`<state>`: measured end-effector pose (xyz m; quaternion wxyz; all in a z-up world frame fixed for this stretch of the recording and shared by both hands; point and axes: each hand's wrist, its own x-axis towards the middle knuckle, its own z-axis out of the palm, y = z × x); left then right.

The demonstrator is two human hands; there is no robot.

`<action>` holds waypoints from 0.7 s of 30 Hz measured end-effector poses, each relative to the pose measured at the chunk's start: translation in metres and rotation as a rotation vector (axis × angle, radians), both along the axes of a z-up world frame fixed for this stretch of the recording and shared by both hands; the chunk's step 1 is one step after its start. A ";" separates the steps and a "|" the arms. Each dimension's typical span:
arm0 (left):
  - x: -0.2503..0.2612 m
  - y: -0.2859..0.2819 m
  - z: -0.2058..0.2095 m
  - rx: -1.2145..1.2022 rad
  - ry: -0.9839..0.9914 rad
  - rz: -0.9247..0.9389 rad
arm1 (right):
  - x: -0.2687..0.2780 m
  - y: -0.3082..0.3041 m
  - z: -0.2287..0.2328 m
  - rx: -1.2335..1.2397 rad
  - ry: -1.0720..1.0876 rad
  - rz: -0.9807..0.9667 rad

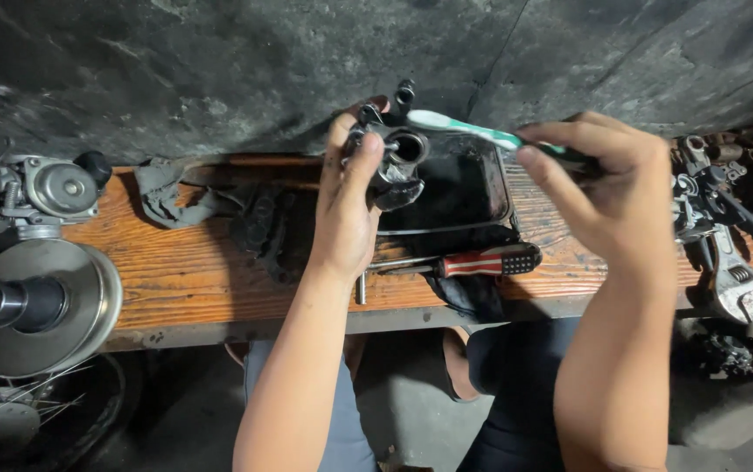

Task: The person handles a metal disc and a brake caliper assembly on a wooden workbench. They use a toothbrush to scrub the caliper and then wipe it with a cloth.

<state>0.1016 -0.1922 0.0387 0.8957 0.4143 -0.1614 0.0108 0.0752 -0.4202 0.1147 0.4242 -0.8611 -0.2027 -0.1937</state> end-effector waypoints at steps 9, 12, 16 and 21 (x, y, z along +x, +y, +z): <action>-0.004 -0.004 0.007 0.570 -0.252 0.231 | 0.000 0.004 0.002 0.024 0.027 0.087; -0.005 -0.002 0.009 0.629 -0.262 0.198 | 0.003 0.003 -0.001 0.000 -0.009 0.061; -0.003 -0.002 0.008 0.682 -0.305 0.215 | 0.004 0.004 -0.003 0.007 0.058 0.129; -0.003 -0.001 0.009 0.636 -0.325 0.214 | 0.003 -0.003 -0.005 0.034 0.015 0.074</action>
